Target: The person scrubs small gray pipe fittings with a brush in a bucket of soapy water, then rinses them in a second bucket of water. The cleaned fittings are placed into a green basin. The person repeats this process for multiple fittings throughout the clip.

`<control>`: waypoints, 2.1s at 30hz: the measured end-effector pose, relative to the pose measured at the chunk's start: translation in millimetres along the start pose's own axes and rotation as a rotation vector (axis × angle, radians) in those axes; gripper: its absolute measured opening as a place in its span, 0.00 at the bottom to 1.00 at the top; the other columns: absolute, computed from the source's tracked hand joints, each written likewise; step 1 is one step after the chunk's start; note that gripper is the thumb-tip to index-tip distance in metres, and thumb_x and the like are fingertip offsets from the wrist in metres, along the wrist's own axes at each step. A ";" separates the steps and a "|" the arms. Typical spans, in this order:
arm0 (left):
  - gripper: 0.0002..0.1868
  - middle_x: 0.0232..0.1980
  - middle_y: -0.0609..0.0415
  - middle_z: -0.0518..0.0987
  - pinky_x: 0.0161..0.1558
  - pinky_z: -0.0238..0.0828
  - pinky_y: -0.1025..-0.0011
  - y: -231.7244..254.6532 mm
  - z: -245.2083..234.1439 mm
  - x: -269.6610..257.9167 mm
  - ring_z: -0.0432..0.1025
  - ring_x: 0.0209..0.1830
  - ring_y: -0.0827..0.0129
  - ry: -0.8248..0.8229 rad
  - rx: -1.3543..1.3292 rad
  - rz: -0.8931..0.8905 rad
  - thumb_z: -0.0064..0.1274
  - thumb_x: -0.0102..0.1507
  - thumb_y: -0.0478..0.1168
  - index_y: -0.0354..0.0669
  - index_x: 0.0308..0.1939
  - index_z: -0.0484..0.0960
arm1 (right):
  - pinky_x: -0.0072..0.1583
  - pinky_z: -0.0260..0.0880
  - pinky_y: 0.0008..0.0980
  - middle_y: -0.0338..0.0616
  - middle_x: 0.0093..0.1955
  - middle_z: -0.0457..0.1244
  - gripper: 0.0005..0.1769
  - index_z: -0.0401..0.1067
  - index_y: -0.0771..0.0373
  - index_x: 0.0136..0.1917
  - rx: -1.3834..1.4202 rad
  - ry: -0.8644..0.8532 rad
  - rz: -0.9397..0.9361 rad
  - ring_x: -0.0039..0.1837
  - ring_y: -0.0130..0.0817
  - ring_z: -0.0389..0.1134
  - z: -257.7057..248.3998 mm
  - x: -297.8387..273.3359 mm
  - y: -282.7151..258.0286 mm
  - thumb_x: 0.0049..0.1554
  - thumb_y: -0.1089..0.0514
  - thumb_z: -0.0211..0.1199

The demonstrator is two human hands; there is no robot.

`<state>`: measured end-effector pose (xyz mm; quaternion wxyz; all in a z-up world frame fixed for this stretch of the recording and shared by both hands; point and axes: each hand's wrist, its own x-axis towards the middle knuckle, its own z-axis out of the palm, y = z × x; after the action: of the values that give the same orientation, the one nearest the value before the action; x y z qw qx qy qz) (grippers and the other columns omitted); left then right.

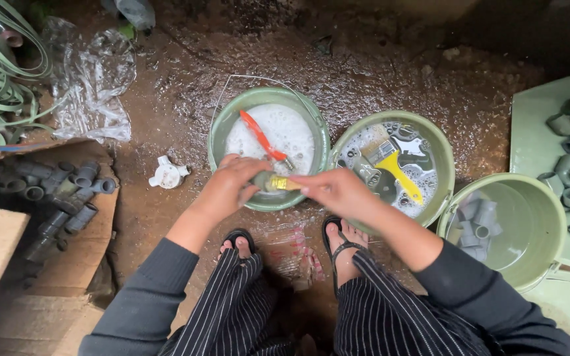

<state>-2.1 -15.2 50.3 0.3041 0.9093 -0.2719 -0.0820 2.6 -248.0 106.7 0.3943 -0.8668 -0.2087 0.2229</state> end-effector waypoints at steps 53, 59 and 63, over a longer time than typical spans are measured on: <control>0.14 0.30 0.59 0.65 0.36 0.65 0.74 26.4 -19.8 2.9 0.64 0.31 0.72 -0.056 -1.738 -0.660 0.39 0.54 0.27 0.39 0.43 0.64 | 0.29 0.58 0.28 0.31 0.22 0.54 0.17 0.65 0.39 0.56 -0.689 0.420 -0.122 0.24 0.30 0.56 3.8 3.5 43.6 0.53 0.51 0.48; 0.15 0.41 0.43 0.75 0.57 0.39 0.62 -0.7 16.4 29.9 0.60 0.54 0.55 -0.261 0.532 -0.524 0.35 0.60 0.47 0.41 0.41 0.68 | 0.37 0.65 0.30 0.31 0.32 0.63 0.16 0.66 0.34 0.55 -0.340 0.427 -0.133 0.35 0.33 0.65 2.0 -2.6 42.8 0.53 0.50 0.52; 0.14 0.40 0.54 0.78 0.57 0.35 0.60 -7.6 42.2 33.0 0.63 0.50 0.64 -0.573 0.666 -0.437 0.31 0.59 0.37 0.45 0.39 0.75 | 0.40 0.66 0.32 0.34 0.35 0.64 0.18 0.66 0.35 0.55 -0.264 0.354 -0.086 0.38 0.35 0.66 -5.0 -8.2 46.1 0.51 0.53 0.54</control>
<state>15.8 -49.5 12.4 -0.1146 0.9339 -0.1589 -0.2991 7.3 -283.2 75.7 0.3170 -0.9268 -0.2002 0.0210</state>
